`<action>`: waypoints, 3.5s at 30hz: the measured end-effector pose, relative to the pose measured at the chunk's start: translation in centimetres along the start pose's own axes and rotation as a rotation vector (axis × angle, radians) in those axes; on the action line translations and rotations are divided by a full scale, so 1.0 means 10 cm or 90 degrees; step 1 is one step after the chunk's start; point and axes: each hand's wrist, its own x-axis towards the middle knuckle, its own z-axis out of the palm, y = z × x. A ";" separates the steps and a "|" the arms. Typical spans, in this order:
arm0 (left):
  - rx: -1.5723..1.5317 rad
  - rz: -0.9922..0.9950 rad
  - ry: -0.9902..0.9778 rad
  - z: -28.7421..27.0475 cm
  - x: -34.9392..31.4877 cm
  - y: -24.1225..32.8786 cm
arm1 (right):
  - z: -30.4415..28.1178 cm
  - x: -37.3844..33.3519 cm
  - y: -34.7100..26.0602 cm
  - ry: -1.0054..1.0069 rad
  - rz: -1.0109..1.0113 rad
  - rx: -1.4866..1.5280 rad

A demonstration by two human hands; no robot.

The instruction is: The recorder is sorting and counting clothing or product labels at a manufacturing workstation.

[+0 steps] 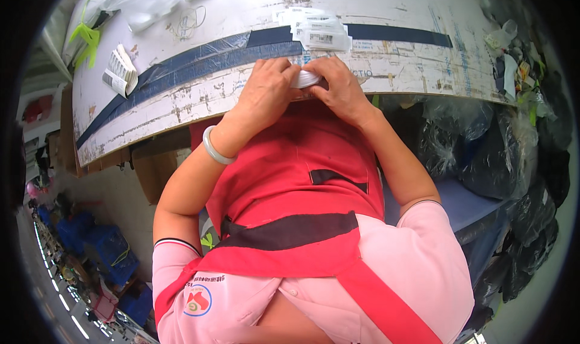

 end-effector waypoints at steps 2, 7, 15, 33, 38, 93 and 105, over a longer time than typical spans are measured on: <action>0.074 0.025 -0.007 0.06 -0.01 -0.02 | -0.16 0.09 -0.03 -0.089 0.025 0.016; 0.127 0.059 0.014 0.07 -0.07 -0.01 | -0.67 0.74 -0.14 -0.184 0.123 0.083; -0.299 -0.141 -0.007 -0.26 -0.06 -0.25 | -0.35 2.08 0.86 0.089 0.064 -0.217; -1.363 -0.429 0.102 -0.26 -0.41 -0.67 | -0.47 1.90 0.38 0.121 0.116 -0.078; -1.311 -0.327 0.126 -0.37 -0.36 -0.66 | -0.15 1.48 0.02 -0.059 0.090 0.267; -0.017 -0.185 0.210 -0.36 -0.61 -0.74 | 0.39 0.20 -0.48 0.038 -0.074 0.067; -0.108 -0.238 0.084 -0.68 -0.53 -0.45 | -0.58 0.69 0.52 0.006 -0.008 -0.183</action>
